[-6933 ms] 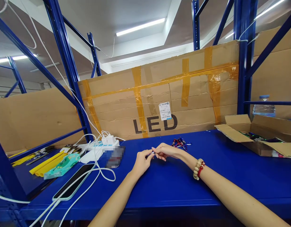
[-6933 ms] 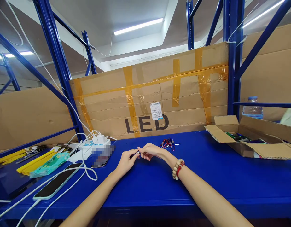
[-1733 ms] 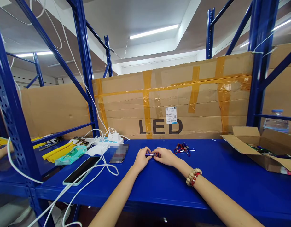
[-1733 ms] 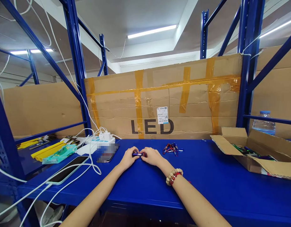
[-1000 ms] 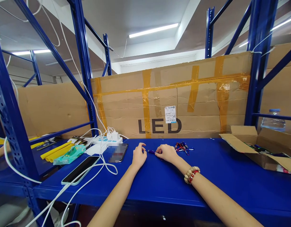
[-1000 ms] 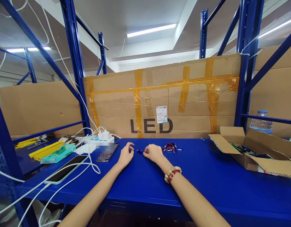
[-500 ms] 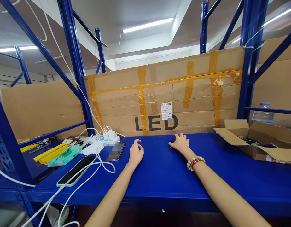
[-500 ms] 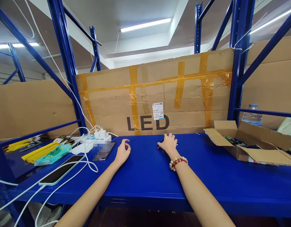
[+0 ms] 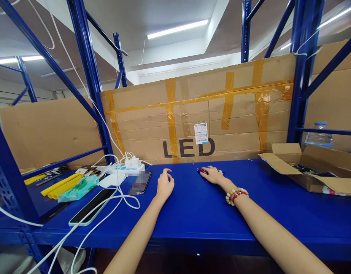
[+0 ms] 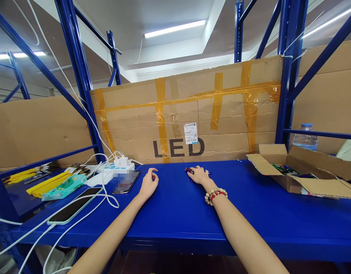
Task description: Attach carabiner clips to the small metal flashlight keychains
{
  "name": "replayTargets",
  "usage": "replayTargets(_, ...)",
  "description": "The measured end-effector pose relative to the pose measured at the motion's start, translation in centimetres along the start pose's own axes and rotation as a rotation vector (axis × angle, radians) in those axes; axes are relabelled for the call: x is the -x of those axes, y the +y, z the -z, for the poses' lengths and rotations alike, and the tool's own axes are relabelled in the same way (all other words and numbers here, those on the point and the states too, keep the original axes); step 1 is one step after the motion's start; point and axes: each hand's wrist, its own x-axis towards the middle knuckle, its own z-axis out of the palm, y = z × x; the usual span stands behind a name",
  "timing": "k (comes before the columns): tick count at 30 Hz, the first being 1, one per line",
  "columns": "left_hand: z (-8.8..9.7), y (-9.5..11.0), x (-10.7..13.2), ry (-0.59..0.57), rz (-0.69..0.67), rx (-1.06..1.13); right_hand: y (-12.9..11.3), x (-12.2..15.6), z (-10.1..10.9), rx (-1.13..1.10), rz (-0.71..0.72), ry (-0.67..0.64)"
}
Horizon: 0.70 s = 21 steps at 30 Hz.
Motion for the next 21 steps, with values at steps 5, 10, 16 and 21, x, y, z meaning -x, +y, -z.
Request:
replayTargets(5, 0.1, 0.3, 0.1, -0.041, -0.017, 0.001, -2.3, 0.4, -0.9, -0.024, 0.142, -0.050)
replayTargets(10, 0.1, 0.5, 0.2, -0.098, -0.070, -0.036, -5.4, 1.8, -1.6, -0.073, 0.236, -0.079)
replayTargets(16, 0.0, 0.5, 0.2, -0.161, -0.111, -0.089, -7.7, 3.1, -2.2, -0.138, 0.358, -0.088)
replayTargets(21, 0.4, 0.9, 0.3, -0.141, -0.087, -0.150, -7.9, 3.6, -1.1, -0.152, 0.362, 0.023)
